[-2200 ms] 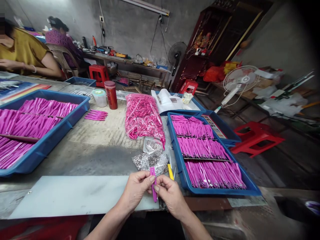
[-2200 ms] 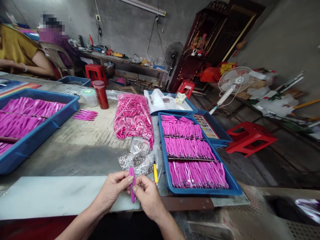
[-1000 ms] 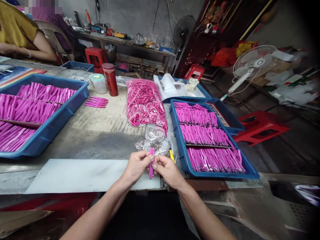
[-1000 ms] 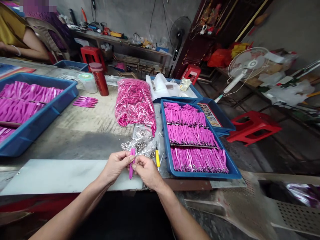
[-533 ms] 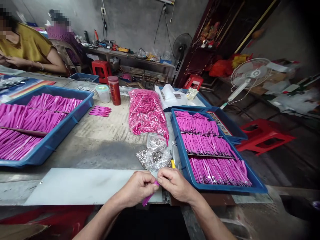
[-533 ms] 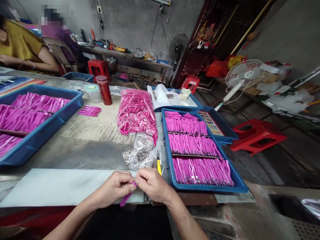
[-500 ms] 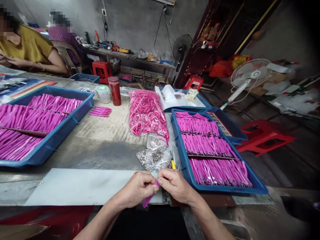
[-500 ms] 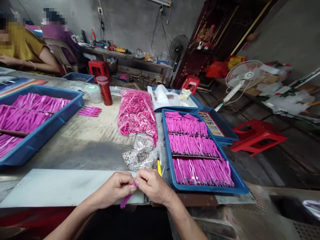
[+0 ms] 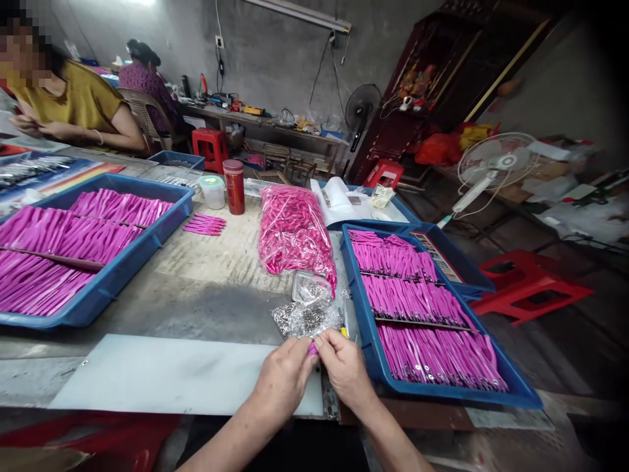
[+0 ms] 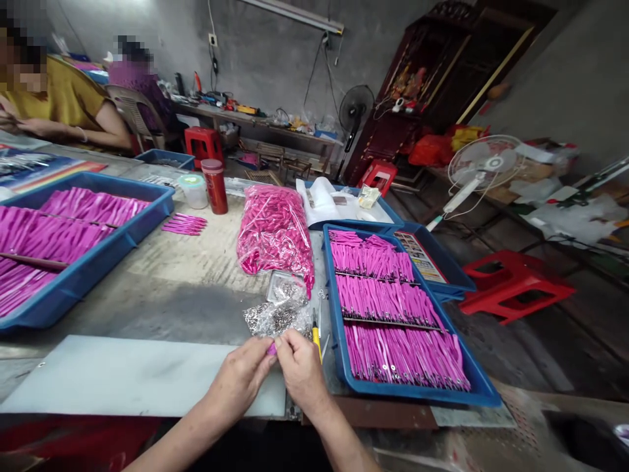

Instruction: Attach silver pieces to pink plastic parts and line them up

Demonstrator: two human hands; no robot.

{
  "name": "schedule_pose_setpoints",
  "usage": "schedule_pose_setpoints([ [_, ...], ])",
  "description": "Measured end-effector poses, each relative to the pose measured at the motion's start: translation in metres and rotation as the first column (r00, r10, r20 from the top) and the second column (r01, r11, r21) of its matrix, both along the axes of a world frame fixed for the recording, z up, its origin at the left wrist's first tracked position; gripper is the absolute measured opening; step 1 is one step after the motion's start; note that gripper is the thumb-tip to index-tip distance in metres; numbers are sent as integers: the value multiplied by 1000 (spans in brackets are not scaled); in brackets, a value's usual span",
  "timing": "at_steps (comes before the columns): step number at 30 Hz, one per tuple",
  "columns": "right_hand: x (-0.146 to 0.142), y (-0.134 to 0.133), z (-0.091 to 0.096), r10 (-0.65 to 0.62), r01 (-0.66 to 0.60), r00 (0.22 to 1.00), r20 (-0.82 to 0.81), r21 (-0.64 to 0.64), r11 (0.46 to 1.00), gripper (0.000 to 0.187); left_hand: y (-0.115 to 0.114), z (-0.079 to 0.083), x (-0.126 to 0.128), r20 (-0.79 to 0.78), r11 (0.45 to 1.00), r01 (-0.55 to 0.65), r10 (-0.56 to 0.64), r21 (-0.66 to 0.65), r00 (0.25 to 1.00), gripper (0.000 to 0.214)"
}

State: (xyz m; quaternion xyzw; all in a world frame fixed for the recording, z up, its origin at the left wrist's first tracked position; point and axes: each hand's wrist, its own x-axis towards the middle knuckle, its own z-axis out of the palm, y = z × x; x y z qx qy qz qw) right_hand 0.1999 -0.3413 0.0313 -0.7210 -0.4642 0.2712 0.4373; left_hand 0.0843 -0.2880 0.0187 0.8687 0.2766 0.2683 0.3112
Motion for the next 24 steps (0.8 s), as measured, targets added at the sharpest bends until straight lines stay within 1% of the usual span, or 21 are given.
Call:
schedule_pose_setpoints([
  [2, -3, 4, -2, -9, 9, 1000, -22, -5, 1000, 29, 3, -3, -1, -46, 979, -21, 31, 204, 998, 27],
  [4, -4, 8, -3, -2, 2, 999, -32, -11, 1000, 28, 9, -4, -4, -77, 938, -33, 64, 344, 995, 29],
  [6, -3, 16, 0, 36, -36, 999, 3, -31, 999, 29, 18, -4, -7, -80, 903, -57, 100, 426, 992, 29],
  [8, 0, 28, 7, 94, -88, 991, 95, -61, 994, 30, 28, -5, -10, -60, 870, -94, 141, 484, 988, 30],
  [10, 5, 46, 17, 125, -111, 964, 235, -73, 991, 29, 39, -8, -13, -43, 844, -128, 175, 520, 984, 29],
  [12, 9, 70, 26, 102, -83, 912, 396, -64, 994, 24, 47, -13, -16, -47, 833, -151, 207, 532, 977, 27],
  [14, 13, 98, 31, 107, -48, 829, 549, -121, 992, 21, 52, -21, -19, -61, 832, -158, 224, 532, 973, 26],
  [15, 15, 112, 31, 139, -33, 784, 605, -183, 983, 22, 54, -26, -20, -66, 832, -159, 228, 531, 971, 26],
  [16, 17, 125, 29, 186, -20, 741, 645, -255, 967, 23, 55, -30, -21, -68, 833, -160, 229, 529, 971, 25],
  [17, 18, 138, 26, 209, -10, 722, 660, -293, 956, 23, 55, -33, -21, -66, 834, -160, 228, 528, 971, 25],
  [20, 18, 169, 11, 252, 22, 697, 672, -371, 928, 23, 56, -40, -22, -61, 840, -154, 217, 520, 974, 23],
  [22, 16, 182, 1, 272, 48, 687, 674, -415, 908, 23, 56, -42, -21, -66, 846, -144, 207, 513, 976, 22],
  [24, 14, 190, -8, 280, 76, 681, 677, -445, 892, 24, 57, -42, -21, -73, 854, -144, 208, 501, 975, 22],
])
